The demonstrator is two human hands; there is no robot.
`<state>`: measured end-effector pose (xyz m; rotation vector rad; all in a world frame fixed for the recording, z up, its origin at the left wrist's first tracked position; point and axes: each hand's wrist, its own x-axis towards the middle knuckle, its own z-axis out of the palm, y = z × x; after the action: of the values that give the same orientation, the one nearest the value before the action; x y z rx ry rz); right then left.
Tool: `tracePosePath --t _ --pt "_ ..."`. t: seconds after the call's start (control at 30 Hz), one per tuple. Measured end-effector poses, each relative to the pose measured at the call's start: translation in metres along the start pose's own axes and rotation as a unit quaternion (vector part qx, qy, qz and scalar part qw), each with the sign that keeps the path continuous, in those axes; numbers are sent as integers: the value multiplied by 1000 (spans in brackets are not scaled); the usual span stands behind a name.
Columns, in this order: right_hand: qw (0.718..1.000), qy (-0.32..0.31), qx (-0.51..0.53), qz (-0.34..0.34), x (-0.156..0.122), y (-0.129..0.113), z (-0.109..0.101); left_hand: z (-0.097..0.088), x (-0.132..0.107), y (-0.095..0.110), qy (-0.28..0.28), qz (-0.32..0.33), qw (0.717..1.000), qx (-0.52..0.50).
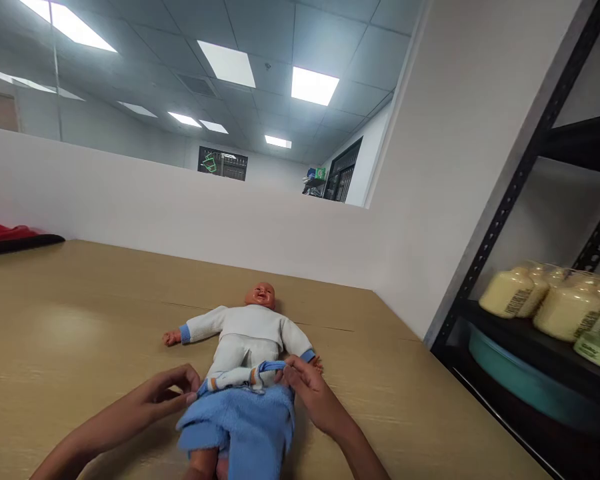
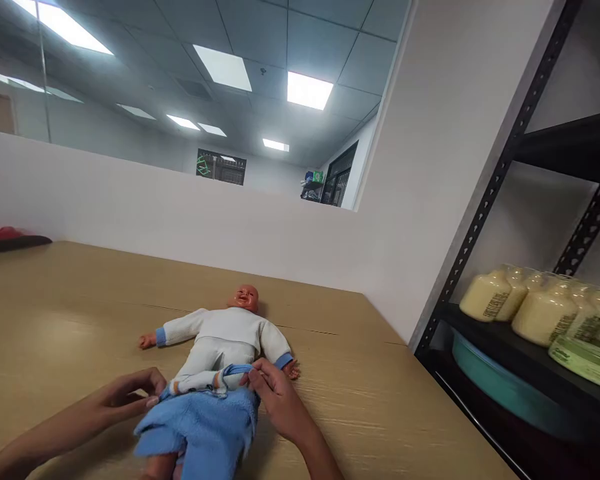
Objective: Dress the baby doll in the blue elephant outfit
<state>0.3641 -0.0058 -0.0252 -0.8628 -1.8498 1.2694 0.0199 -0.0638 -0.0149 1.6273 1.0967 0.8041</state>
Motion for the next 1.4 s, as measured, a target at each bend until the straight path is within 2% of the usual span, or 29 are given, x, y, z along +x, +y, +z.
tracePosePath --t 0.03,0.17,0.23,0.37,0.43,0.5,0.57,0.7,0.77,0.83,0.9,0.97,1.03,1.1,1.17,1.2,1.27,1.33,1.4 --pt "1000 -22 3 9 -2 -2 -1 1 0 -2 -7 -3 1000 -9" --pt "984 -176 7 42 -16 -22 -1 4 2 -7 -6 -7 1000 -22" --pt "977 -202 -23 60 -23 -29 1 6 4 -9 25 -12 999 -22" --pt "986 -132 -93 29 -32 -22 5 9 10 -17 131 -40 988 -77" --pt "995 -99 -24 15 -32 -11 9 13 16 -21 166 -47 981 -94" --pt "994 -81 72 6 -29 -3 14 16 22 -23 175 -39 981 -78" --pt "990 -66 125 -8 -24 1 21 17 26 -22 163 -20 986 -35" --pt "993 -20 116 2 -16 0 34 22 27 -3 117 50 991 34" --pt "995 36 93 14 -12 -2 40 31 26 16 47 75 995 47" --pt "993 93 65 23 -8 -5 43 43 27 36 -38 73 995 63" --pt "992 118 33 25 -6 -8 45 54 31 50 -69 50 993 87" --pt "994 107 -4 26 -8 -12 41 60 37 53 -39 14 996 77" --pt "997 59 -33 28 -13 -18 35 58 42 47 6 -1 1000 26" --pt "998 -41 -37 39 -20 -24 26 52 45 39 28 25 999 -19" --pt "986 -146 -38 66 -27 -30 20 47 46 34 1 67 997 -26" --pt "980 -178 -42 78 -29 -32 19 46 46 34 -20 81 996 -19" --pt "981 -175 -49 70 -31 -34 20 45 45 34 -46 86 995 2" --pt "988 -151 -9 29 -29 -33 25 45 45 32 -42 62 997 15" --pt "994 -91 63 -3 -24 -28 33 43 45 29 -24 24 999 16"
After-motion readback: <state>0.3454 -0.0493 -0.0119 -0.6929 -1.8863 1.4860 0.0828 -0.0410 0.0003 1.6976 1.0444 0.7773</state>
